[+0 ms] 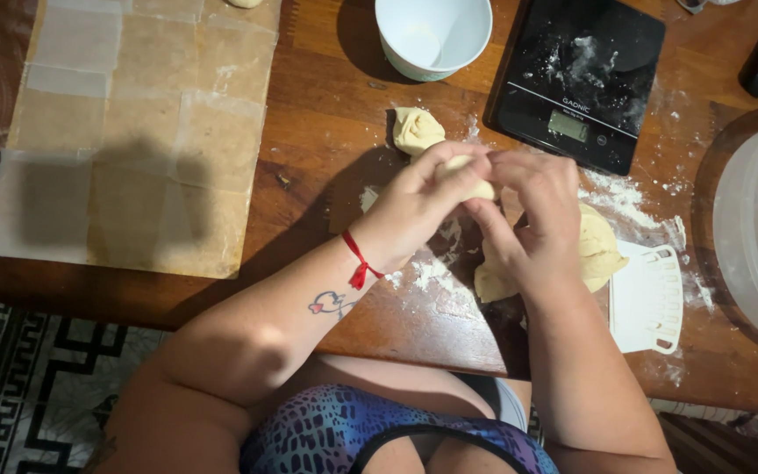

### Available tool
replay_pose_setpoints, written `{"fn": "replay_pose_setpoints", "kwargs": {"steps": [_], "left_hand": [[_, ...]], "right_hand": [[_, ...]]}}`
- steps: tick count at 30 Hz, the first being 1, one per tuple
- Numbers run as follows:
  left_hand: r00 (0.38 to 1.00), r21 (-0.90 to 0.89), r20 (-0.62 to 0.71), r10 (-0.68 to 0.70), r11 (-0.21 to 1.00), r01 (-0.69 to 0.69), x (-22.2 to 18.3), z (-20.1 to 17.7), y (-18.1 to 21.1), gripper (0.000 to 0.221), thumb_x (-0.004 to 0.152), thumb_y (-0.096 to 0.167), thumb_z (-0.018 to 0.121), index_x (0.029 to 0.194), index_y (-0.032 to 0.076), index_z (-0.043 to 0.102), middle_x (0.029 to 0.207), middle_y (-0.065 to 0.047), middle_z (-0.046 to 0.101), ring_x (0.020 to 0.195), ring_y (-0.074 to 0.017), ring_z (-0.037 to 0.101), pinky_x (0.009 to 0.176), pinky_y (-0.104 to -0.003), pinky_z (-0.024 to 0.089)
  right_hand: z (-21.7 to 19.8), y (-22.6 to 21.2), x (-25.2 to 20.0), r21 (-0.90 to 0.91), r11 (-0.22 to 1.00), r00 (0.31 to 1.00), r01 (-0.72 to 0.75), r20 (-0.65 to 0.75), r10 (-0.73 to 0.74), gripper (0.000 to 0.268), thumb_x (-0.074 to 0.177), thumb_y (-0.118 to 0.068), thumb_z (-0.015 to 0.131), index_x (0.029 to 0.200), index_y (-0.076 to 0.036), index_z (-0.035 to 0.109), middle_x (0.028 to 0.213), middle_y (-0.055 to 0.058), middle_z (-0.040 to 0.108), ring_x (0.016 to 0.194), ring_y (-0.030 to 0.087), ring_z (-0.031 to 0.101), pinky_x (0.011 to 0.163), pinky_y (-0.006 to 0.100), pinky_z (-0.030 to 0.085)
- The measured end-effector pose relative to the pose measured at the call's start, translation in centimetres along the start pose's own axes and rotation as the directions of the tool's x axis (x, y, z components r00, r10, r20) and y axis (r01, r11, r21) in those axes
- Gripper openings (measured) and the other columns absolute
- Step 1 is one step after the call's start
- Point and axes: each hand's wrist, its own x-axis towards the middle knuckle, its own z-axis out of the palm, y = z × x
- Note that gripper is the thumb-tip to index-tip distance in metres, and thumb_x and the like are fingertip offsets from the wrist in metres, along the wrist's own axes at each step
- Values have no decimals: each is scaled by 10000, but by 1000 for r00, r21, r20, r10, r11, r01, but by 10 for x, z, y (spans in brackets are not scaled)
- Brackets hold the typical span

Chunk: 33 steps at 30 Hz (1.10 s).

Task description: Weighing dough pieces on a scale, rolling them into balls, and placing them on a tray lined with parchment paper.

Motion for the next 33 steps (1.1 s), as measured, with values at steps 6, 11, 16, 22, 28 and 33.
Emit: {"fn": "replay_pose_setpoints", "kwargs": {"steps": [6,11,16,22,28,33], "left_hand": [[998,127,-47,51,991,-45,4,3,6,278,1157,201,577,1371,100,722,1227,-194,701,1043,-212,736,859,-350,691],[996,199,-82,19,980,-2,-11,18,35,487,1101,542,516,1380,183,690,1250,-119,699,1022,-132,639,803,-310,658],[992,22,122,-38,999,36,-14,10,45,653,973,388,820,1406,-1,525,1191,-185,667,1019,-209,737,930,-386,695],[996,-100,-87,22,995,-31,-3,6,27,475,998,224,833,1320,-25,588,1151,-128,656,1029,-219,772,866,-375,723],[993,47,38,108,993,-110,-6,4,22,682,931,329,920,1465,19,632,1292,-152,696,1171,-216,730,1003,-390,650],[984,134,-20,175,976,-171,-4,-2,10,535,977,277,876,1427,57,685,1246,-102,736,1167,-151,687,1016,-349,631]], "right_hand": [[0,-5,3,223,974,999,-42,-9,45,499,985,-219,885,1335,13,616,1356,214,647,1263,368,594,1095,485,480],[2,10,-10,373,916,989,-146,52,136,341,1051,-116,761,1325,44,637,1332,209,692,1247,316,616,1146,486,460],[3,37,-23,604,752,923,-264,-70,380,265,1140,-122,628,1328,55,571,1146,195,719,926,192,704,878,375,627],[3,16,-14,646,724,904,-242,-122,411,388,1055,-18,731,1359,31,495,1254,216,697,987,224,760,916,404,695],[-1,9,-5,505,845,958,-173,-113,264,221,1055,-3,751,1213,98,633,1013,227,726,725,178,663,700,346,607],[-2,14,-6,228,974,990,-17,-135,49,622,953,-208,957,1349,62,561,1219,192,464,840,245,459,805,378,488]]}}
